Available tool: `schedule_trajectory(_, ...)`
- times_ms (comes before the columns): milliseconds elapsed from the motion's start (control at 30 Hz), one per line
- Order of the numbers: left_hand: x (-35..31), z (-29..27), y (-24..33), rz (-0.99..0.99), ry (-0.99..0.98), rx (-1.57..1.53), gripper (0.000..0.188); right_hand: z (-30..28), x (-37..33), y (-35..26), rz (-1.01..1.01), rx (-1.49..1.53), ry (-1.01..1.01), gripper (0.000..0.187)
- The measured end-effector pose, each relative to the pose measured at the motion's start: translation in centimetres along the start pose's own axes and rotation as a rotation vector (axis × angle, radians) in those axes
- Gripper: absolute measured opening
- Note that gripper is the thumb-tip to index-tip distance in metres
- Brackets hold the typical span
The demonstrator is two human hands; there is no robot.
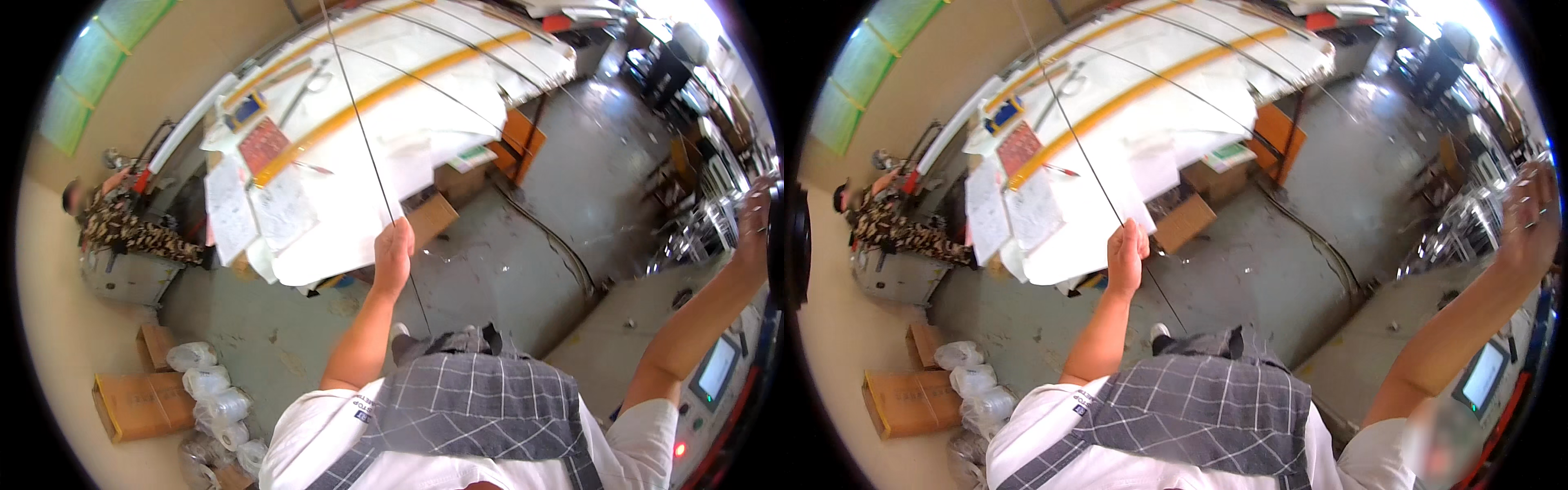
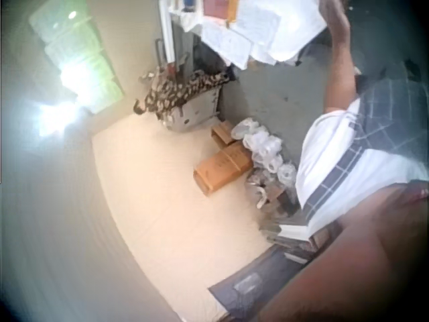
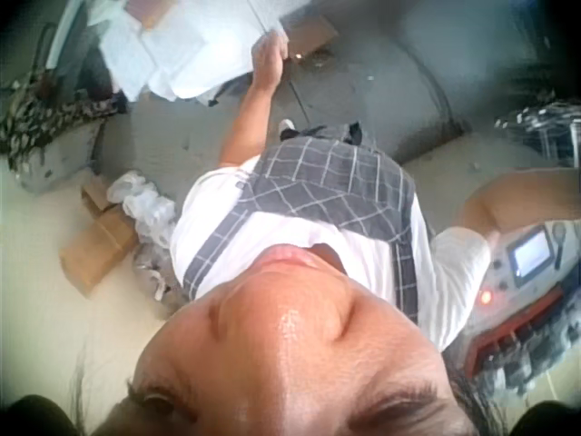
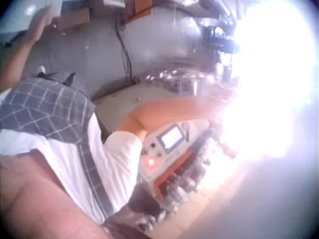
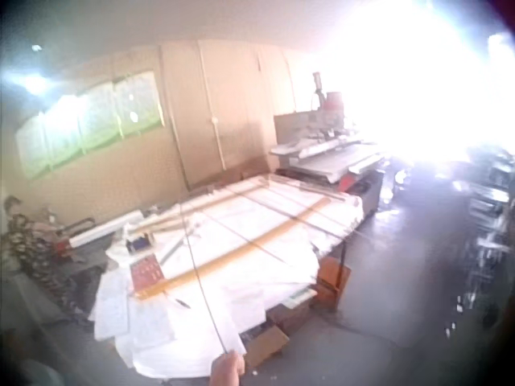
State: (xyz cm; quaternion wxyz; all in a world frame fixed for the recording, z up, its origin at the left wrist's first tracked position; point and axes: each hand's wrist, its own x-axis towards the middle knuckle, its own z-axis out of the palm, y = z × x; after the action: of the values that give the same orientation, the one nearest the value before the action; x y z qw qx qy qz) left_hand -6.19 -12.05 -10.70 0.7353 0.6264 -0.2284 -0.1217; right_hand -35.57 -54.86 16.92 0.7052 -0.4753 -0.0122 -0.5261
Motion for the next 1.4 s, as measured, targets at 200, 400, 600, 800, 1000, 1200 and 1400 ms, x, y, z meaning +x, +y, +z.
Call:
schedule_trajectory(200, -0.7, -1.8, 8.1, 0.003, -0.036, -0.211, 0.046, 10.8, -10.3, 14.8, 0.311, 0.138, 0.035, 0.017)
schedule_trajectory(400, -1.3, -1.8, 11.9, -0.018, -0.103, -0.298, 0.045, 21.2, -17.6, 22.2, 0.718, -0.027, -0.199, 0.016)
schedule_trajectory(600, -2.0, -3.2, 13.4, -0.017, -0.059, -0.331, 0.046, 26.9, -23.2, 25.7, 0.556, -0.452, -0.847, 0.045)
schedule_trajectory(800, -2.7, -5.2, 14.1, 0.008, -0.081, -0.364, 0.046, 28.5, -24.3, 26.1, 0.443, -0.505, -0.898, 0.042)
schedule_trajectory(1000, -3.2, -6.5, 14.4, -0.007, -0.164, -0.458, 0.046, 28.8, -24.3, 25.4, 0.510, -0.555, -0.911, 0.024)
schedule_trajectory(1200, -3.5, -7.4, 14.5, 0.018, -0.232, -0.533, 0.045, 28.5, -25.1, 25.9, 0.511, -0.200, -0.836, 0.015)
schedule_trajectory(1400, -3.2, -6.7, 14.4, 0.027, -0.204, -0.475, 0.029, 28.6, -22.3, 23.8, 1.111, 0.372, -0.570, 0.016)
